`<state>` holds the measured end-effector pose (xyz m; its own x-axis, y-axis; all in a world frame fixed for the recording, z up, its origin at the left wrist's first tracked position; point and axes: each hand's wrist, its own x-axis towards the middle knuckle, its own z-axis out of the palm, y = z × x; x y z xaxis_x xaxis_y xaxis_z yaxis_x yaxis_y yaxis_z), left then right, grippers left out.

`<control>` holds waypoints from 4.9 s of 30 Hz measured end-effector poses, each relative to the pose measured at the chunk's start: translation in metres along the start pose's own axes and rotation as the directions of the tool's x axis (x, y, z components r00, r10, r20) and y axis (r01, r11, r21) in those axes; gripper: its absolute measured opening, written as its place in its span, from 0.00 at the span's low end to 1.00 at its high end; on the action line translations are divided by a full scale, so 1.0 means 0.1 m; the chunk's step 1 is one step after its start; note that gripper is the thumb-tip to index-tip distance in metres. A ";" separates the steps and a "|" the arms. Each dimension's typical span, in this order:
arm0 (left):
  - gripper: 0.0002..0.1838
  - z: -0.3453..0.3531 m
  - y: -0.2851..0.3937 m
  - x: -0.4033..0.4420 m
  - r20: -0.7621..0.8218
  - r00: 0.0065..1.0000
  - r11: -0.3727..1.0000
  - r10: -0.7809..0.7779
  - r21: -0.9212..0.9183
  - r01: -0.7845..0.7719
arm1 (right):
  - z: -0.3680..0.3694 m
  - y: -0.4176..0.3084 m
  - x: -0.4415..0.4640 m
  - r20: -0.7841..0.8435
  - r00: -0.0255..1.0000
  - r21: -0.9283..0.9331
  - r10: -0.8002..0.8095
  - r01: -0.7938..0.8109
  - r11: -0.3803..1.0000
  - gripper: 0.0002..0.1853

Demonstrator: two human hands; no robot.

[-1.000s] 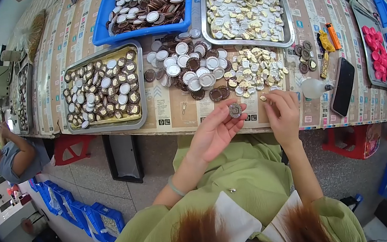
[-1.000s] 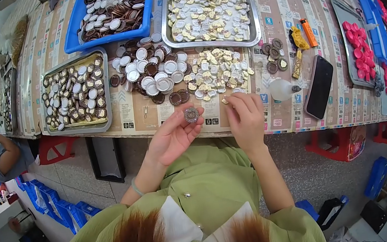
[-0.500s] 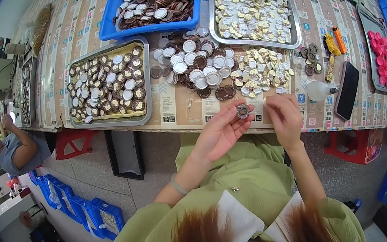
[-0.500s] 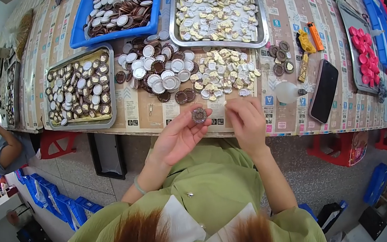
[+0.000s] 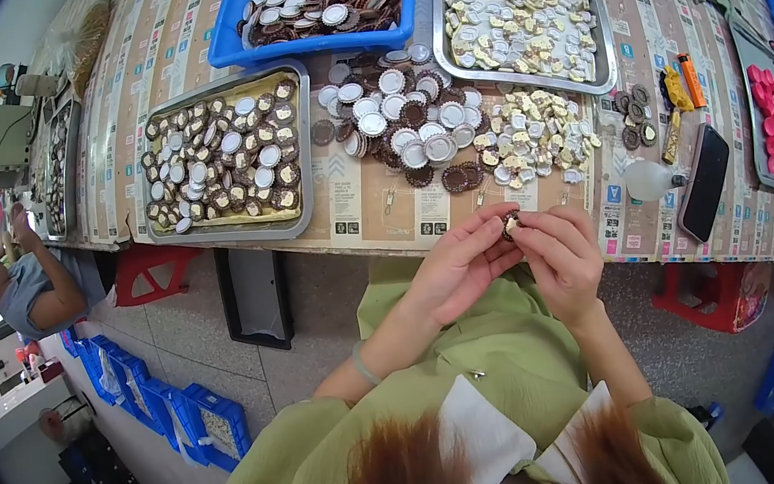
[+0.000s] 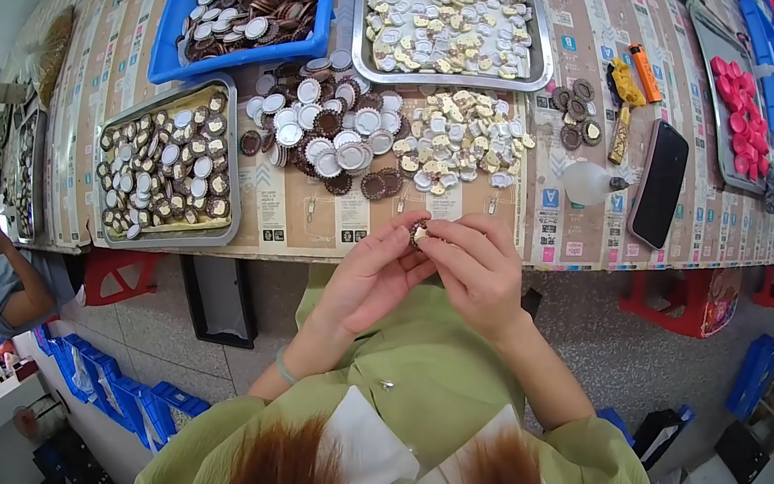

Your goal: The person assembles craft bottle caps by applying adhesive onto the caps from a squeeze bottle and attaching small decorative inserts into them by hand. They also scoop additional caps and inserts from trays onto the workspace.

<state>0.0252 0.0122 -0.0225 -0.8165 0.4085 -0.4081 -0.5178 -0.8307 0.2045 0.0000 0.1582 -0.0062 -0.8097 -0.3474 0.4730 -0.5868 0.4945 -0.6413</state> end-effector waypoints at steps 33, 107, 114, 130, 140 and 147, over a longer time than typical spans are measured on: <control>0.13 0.20 -0.02 -0.10 -0.090 0.975 0.897 0.204 0.416 -0.149 | -0.07 -0.12 -0.05 0.263 0.800 0.735 0.540 -0.528 0.426 0.07; 0.22 0.38 -0.06 0.11 0.073 0.888 0.736 0.454 0.531 -0.420 | -0.17 -0.24 0.03 0.270 0.810 0.899 0.520 -0.406 0.166 0.20; 0.15 0.34 0.08 0.09 0.101 0.887 0.853 0.450 0.244 -0.461 | -0.27 -0.29 0.05 0.421 0.753 0.890 0.506 -0.451 -0.069 0.23; 0.21 0.29 0.11 0.06 0.061 0.998 0.990 -0.003 0.138 -0.005 | -0.30 -0.23 0.14 0.324 0.750 0.846 0.577 -0.503 0.178 0.21; 0.15 0.12 0.22 0.07 0.059 0.997 0.991 0.059 0.113 -0.065 | -0.50 -0.23 0.14 0.215 0.719 0.769 0.661 -0.542 0.339 0.19; 0.13 0.14 0.21 0.05 0.084 0.996 0.999 0.031 -0.030 -0.029 | -0.51 -0.15 0.02 -0.008 0.733 0.746 0.680 -0.449 0.492 0.17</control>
<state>0.0066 0.0017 -0.0075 -0.8509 0.4128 -0.3249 -0.4862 -0.8530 0.1898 0.0077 0.1907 0.0352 -0.9925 0.0884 -0.0846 0.0660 -0.1951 -0.9786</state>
